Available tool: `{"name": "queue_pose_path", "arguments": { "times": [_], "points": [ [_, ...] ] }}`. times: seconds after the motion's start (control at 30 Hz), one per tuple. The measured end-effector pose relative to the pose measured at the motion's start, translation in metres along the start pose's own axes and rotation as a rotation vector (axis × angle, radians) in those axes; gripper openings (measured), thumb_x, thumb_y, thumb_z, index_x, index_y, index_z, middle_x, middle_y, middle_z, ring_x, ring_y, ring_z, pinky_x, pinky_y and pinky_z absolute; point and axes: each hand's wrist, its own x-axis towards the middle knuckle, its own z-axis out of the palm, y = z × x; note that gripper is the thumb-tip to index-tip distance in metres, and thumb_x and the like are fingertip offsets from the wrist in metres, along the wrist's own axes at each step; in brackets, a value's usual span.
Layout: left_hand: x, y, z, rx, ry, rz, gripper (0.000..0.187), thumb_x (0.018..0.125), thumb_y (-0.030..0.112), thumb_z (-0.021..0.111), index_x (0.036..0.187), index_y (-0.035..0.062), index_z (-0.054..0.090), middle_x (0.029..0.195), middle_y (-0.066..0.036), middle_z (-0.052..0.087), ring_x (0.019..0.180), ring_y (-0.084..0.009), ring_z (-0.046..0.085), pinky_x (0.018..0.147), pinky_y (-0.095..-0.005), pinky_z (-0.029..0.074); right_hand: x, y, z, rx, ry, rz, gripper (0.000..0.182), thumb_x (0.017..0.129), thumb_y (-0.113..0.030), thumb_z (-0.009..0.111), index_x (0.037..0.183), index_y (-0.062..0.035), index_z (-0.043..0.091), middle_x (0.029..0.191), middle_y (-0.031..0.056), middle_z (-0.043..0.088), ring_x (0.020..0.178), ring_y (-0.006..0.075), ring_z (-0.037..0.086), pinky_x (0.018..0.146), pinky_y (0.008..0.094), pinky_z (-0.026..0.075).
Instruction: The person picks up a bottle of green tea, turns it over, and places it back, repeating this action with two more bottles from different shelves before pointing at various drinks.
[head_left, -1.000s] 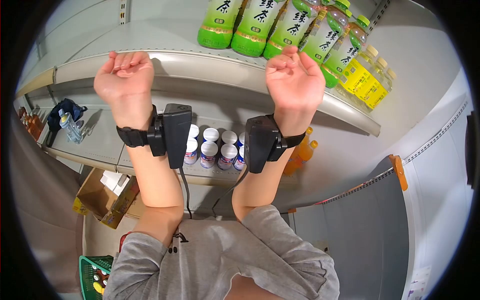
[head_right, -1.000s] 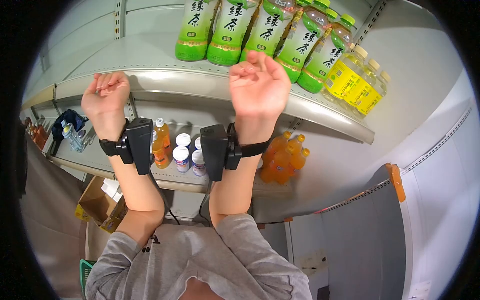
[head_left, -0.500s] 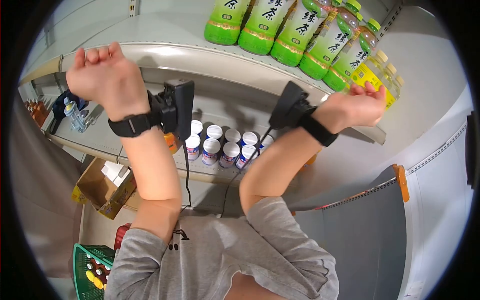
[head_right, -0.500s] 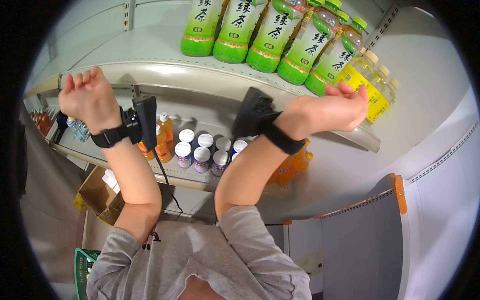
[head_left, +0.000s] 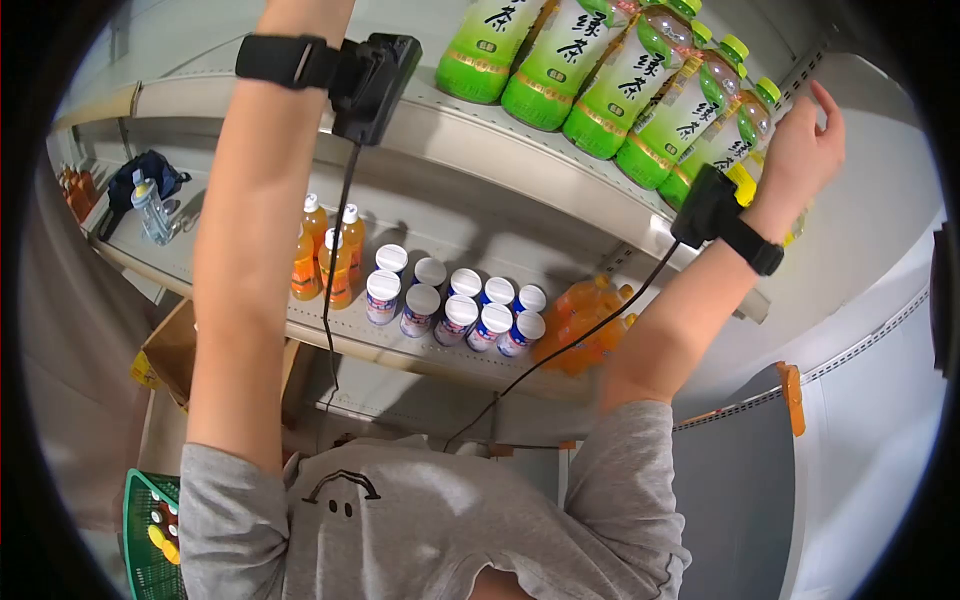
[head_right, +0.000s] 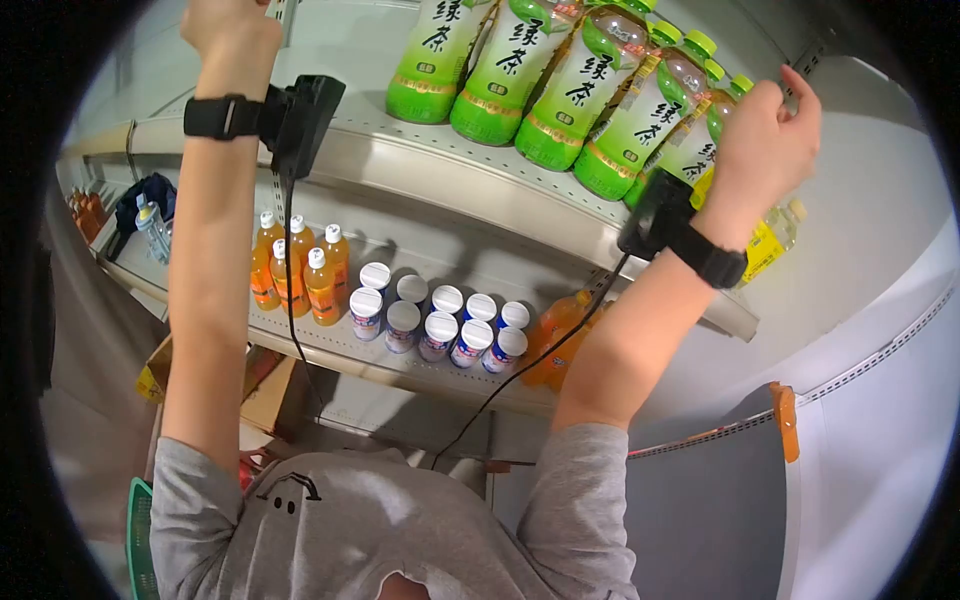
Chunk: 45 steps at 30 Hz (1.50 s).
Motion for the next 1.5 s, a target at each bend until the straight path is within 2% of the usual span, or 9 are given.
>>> {"name": "queue_pose_path", "arguments": {
  "times": [0.03,0.1,0.23,0.43,0.63,0.97,1.0,1.3,1.5],
  "points": [
    [-0.006,0.005,-0.006,-0.028,0.027,-0.052,0.008,0.073,0.011,0.052,0.070,0.0046,0.048,0.051,0.002,0.037,0.040,-0.0096,0.033,0.038,-0.0245,0.030,0.002,0.004,-0.004,0.003,-0.009,-0.008,0.029,0.073,-0.017,0.049,0.095,-0.0029,0.061,0.057,0.0019,0.052,0.054,0.0106,0.045,0.054,0.0230,0.038],
    [0.009,0.013,-0.052,0.012,-0.069,-0.036,0.015,0.080,0.012,0.041,0.086,-0.0016,0.044,0.057,0.000,0.032,0.052,-0.0111,0.032,0.055,-0.0290,0.034,0.001,0.010,-0.022,-0.072,-0.507,0.258,0.032,0.077,-0.025,0.052,0.100,-0.0053,0.060,0.060,0.0001,0.050,0.054,0.0107,0.043,0.053,0.0232,0.037],
    [-0.067,0.063,-0.075,-0.059,0.140,0.174,0.013,0.078,0.011,0.040,0.083,-0.0002,0.046,0.054,-0.001,0.035,0.051,-0.0110,0.036,0.054,-0.0282,0.032,-0.032,-0.015,-0.063,0.084,-0.271,0.367,0.034,0.082,-0.030,0.048,0.103,-0.0049,0.059,0.056,-0.0030,0.041,0.052,0.0050,0.035,0.046,0.0189,0.028],
    [-0.082,0.079,-0.094,0.002,0.208,0.199,0.017,0.076,0.012,0.038,0.079,-0.0013,0.049,0.054,-0.003,0.037,0.051,-0.0129,0.037,0.053,-0.0269,0.034,-0.100,-0.053,-0.076,0.155,-0.415,0.416,0.042,0.085,-0.033,0.044,0.113,-0.0025,0.052,0.054,-0.0044,0.037,0.049,0.0026,0.030,0.043,0.0173,0.022],
    [-0.105,0.110,-0.105,0.006,-0.028,0.254,0.020,0.077,0.013,0.038,0.082,-0.0015,0.051,0.057,-0.004,0.039,0.058,-0.0165,0.039,0.063,-0.0320,0.032,-0.132,-0.062,-0.075,0.315,-0.591,0.266,0.041,0.088,-0.027,0.037,0.118,-0.0007,0.045,0.051,-0.0042,0.036,0.043,0.0008,0.027,0.038,0.0154,0.017],
    [-0.133,0.143,-0.109,0.104,-0.009,0.320,0.018,0.075,0.013,0.038,0.080,-0.0009,0.050,0.060,-0.005,0.040,0.057,-0.0163,0.037,0.060,-0.0315,0.030,-0.179,-0.120,-0.029,0.756,-0.622,0.285,0.033,0.084,-0.015,0.046,0.110,0.0021,0.051,0.052,-0.0071,0.033,0.046,0.0011,0.027,0.041,0.0169,0.018],
    [-0.134,0.145,-0.111,0.113,-0.007,0.330,0.018,0.075,0.013,0.038,0.080,-0.0006,0.050,0.059,-0.005,0.040,0.057,-0.0163,0.038,0.060,-0.0315,0.031,-0.182,-0.130,-0.026,0.777,-0.788,0.364,0.032,0.082,-0.015,0.048,0.108,0.0029,0.052,0.050,-0.0068,0.034,0.045,0.0008,0.027,0.041,0.0168,0.019],
    [-0.125,0.168,-0.129,0.216,0.187,0.220,0.015,0.075,0.011,0.040,0.084,0.0006,0.045,0.054,-0.002,0.036,0.053,-0.0137,0.036,0.057,-0.0292,0.031,-0.197,-0.113,-0.011,1.064,-0.514,0.851,0.031,0.083,-0.016,0.042,0.099,0.0085,0.053,0.051,-0.0034,0.030,0.043,0.0037,0.022,0.040,0.0191,0.019],
    [-0.129,0.172,-0.137,0.130,0.237,0.027,0.016,0.075,0.013,0.041,0.085,0.0016,0.045,0.053,0.001,0.036,0.050,-0.0106,0.035,0.055,-0.0262,0.032,-0.208,-0.081,-0.044,1.028,-0.316,0.947,0.030,0.081,-0.015,0.039,0.095,0.0072,0.053,0.049,-0.0018,0.030,0.044,0.0053,0.025,0.040,0.0204,0.019]
  ]
}}
